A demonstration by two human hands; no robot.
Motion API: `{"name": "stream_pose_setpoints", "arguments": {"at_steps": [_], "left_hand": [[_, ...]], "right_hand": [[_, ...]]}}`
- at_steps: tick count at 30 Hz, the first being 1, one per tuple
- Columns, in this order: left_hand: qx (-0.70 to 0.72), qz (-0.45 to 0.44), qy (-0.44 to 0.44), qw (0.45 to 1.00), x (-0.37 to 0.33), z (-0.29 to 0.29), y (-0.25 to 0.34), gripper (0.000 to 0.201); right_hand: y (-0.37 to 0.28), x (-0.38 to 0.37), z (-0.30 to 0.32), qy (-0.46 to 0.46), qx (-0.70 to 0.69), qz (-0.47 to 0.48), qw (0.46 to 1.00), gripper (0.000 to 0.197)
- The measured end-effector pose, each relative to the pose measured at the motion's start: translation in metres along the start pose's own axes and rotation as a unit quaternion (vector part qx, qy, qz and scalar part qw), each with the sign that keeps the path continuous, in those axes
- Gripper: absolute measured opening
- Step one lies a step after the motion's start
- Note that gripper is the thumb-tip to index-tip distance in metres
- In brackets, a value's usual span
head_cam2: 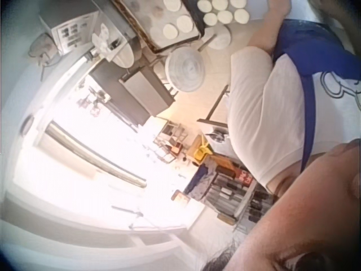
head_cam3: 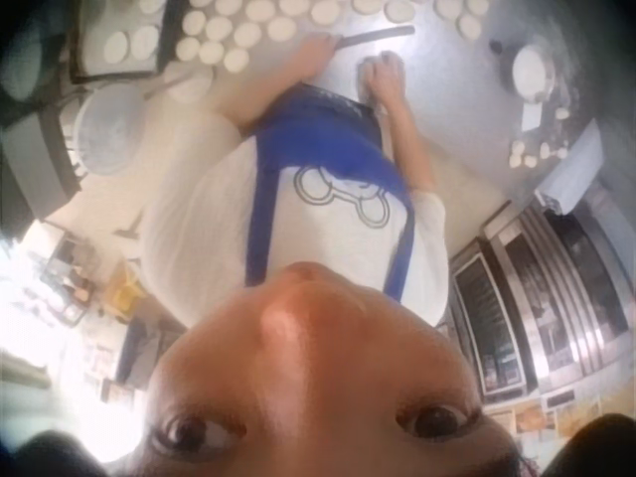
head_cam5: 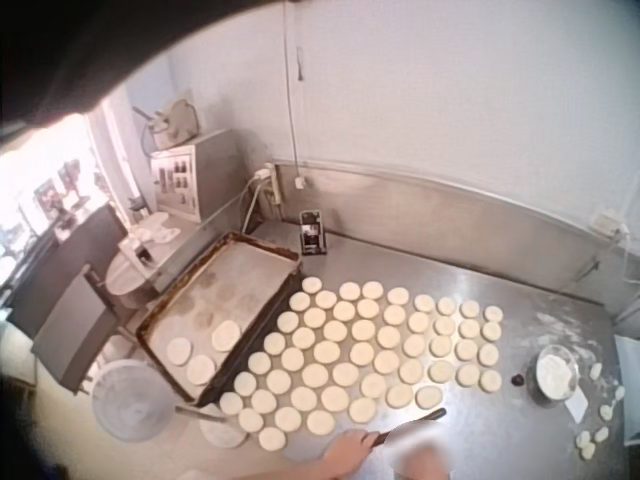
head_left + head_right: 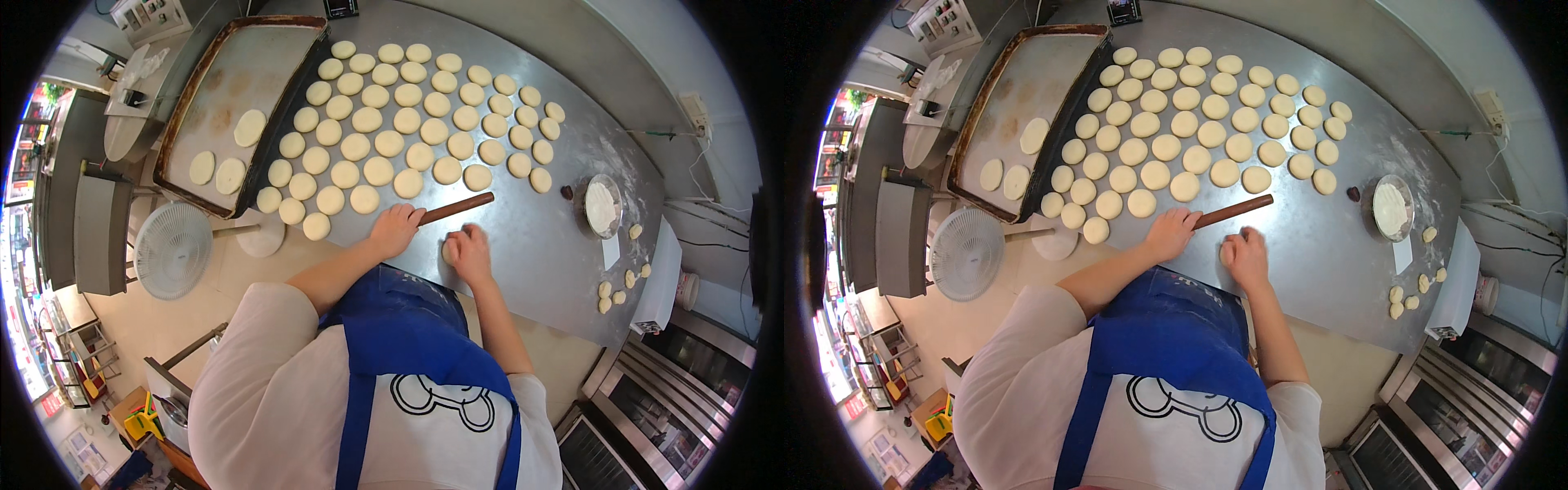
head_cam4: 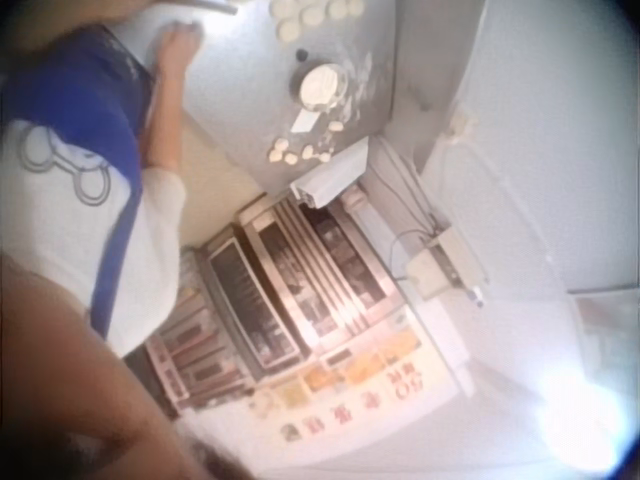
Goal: The person uses a rolling pin to flatten small balls of dough into circular discs on a stainless steel table. They repeatedly pick up dough balls, roll them out, and place the flattened discs onto a baking tray. The person also briefly wipes the tray with a cloth during the process.
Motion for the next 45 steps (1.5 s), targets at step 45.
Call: {"name": "stream_pose_setpoints", "arguments": {"at_steps": [45], "left_hand": [[0.033,0.034,0.002,0.999,-0.008,0.003,0.001,0.047]], "right_hand": [[-0.023,-0.020,-0.054,0.053,0.061,-0.087,0.993,0.059]]}}
Point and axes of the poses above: each hand's wrist, its own x-axis away from the middle knuckle, its own z-axis out of the back of the hand, y = z × x, the point moved 1 cm from there along -x, towards the middle knuckle, and after that the axes turned 6 degrees about x, right-handed, at the moved point
